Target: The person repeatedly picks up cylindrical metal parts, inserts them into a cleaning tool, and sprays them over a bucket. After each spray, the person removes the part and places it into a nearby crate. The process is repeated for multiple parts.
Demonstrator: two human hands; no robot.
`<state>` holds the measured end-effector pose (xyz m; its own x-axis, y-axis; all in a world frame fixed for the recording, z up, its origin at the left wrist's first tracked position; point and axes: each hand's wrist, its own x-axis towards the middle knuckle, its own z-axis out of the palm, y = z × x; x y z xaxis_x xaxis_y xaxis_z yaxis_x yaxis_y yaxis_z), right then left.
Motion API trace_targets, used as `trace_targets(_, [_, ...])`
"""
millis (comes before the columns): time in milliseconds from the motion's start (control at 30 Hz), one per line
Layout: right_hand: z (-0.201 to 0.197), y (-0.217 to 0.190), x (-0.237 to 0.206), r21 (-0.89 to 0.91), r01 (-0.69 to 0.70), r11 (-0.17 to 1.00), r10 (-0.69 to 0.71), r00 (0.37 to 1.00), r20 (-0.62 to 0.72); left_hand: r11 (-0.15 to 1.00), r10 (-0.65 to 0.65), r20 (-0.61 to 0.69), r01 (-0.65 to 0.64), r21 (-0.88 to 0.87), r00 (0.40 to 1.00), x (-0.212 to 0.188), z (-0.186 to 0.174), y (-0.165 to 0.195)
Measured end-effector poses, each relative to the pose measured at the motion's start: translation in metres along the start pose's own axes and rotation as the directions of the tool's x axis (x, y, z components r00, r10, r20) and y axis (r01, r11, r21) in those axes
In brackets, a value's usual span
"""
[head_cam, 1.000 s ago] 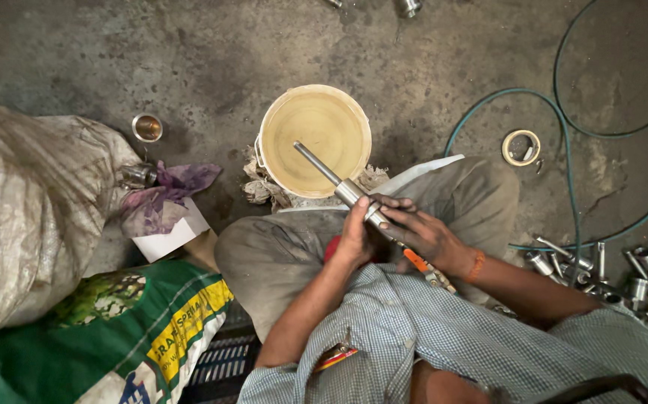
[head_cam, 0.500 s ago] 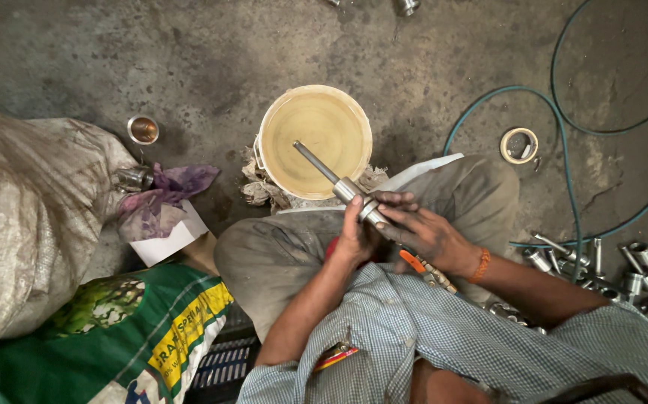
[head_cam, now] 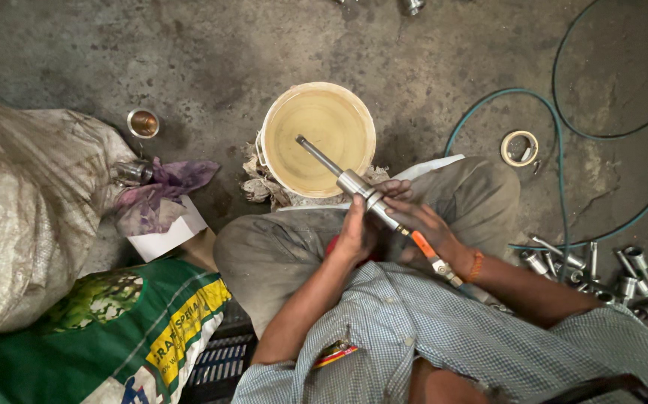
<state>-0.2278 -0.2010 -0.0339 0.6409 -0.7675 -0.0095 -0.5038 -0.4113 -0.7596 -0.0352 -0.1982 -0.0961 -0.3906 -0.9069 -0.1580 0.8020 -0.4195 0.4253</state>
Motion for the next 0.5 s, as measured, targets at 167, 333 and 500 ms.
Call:
trace_targets(167, [0.013, 0.004, -0.010, 0.301, -0.089, 0.949, 0.110, 0.992, -0.054, 0.998, 0.020, -0.011, -0.021, -0.061, 1.000, -0.004, 0.001, 0.001])
trace_targets(333, [0.028, -0.010, -0.008, 0.611, -0.118, 0.783, 0.267, 0.950, -0.159, 1.000, -0.015, -0.040, 0.015, 0.010, 0.999, -0.006, 0.002, 0.004])
trace_targets(500, [0.028, -0.024, -0.001, 0.833, -0.183, 0.522, 0.444, 0.893, -0.081, 0.999, -0.021, -0.038, 0.020, -0.042, 0.999, -0.008, 0.001, 0.007])
